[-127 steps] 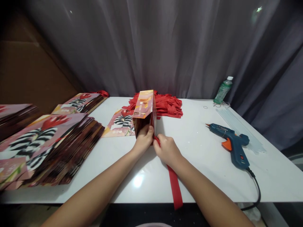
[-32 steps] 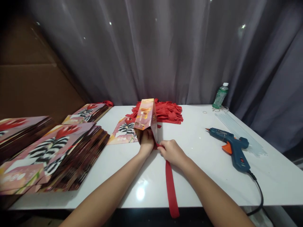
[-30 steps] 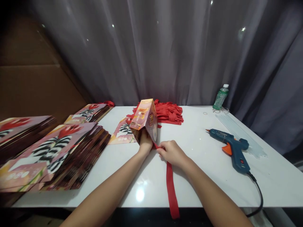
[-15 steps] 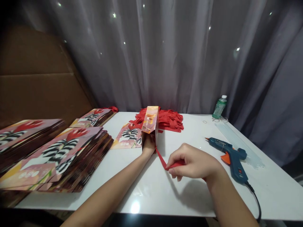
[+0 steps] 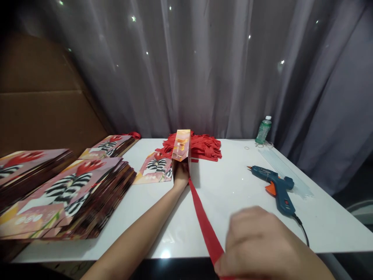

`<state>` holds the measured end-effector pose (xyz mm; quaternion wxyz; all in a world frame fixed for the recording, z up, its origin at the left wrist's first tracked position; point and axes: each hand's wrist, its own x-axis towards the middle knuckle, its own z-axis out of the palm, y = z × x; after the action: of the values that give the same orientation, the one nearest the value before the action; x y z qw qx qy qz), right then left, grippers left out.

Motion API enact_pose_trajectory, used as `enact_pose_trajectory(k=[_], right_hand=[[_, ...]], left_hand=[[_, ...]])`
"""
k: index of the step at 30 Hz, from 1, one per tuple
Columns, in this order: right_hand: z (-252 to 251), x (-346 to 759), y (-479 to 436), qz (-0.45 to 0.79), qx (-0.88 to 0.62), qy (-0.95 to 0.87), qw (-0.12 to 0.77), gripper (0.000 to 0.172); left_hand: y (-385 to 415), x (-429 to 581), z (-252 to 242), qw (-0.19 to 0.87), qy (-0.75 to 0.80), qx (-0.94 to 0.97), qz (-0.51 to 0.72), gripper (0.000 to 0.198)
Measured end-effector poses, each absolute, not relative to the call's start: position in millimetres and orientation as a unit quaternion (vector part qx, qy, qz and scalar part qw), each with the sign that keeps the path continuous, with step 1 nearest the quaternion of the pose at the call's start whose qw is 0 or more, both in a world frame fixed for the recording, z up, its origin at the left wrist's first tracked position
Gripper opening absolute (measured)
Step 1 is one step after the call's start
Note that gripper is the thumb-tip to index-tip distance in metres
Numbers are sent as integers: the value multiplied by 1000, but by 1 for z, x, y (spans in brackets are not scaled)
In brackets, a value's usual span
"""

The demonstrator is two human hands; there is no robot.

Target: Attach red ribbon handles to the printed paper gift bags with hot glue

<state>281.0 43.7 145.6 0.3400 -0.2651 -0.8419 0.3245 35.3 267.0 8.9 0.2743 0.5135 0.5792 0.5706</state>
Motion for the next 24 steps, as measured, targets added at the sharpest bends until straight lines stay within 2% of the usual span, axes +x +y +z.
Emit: enact_pose_trajectory(k=[2, 5, 7, 11, 16, 18, 20, 22, 24], right_hand=[[155, 266, 72, 406, -210, -781, 426, 13], [150, 230, 125, 542, -222, -591, 555, 35], [134, 207, 156, 540, -292, -509, 604, 39], [99, 180, 191, 390, -438, -564, 581, 37], [80, 180, 191, 306, -475, -606, 560, 25], [79, 182, 189, 281, -478, -617, 559, 23], [78, 183, 188, 273, -473, -630, 553, 29], [75, 183, 188, 284, -459, -643, 542, 37], [71, 181, 188, 314, -450, -639, 540, 38]], left_hand=[[264, 36, 11, 280, 574, 520, 567, 25], [258, 37, 16, 289, 557, 537, 564, 25], [252, 38, 22, 297, 541, 551, 562, 25], [239, 36, 39, 296, 517, 567, 569, 30], [230, 35, 53, 310, 485, 589, 566, 33], [229, 37, 54, 328, 482, 593, 556, 33], [227, 39, 57, 340, 479, 593, 551, 32], [225, 41, 61, 347, 474, 592, 552, 31], [223, 42, 67, 352, 470, 591, 553, 31]])
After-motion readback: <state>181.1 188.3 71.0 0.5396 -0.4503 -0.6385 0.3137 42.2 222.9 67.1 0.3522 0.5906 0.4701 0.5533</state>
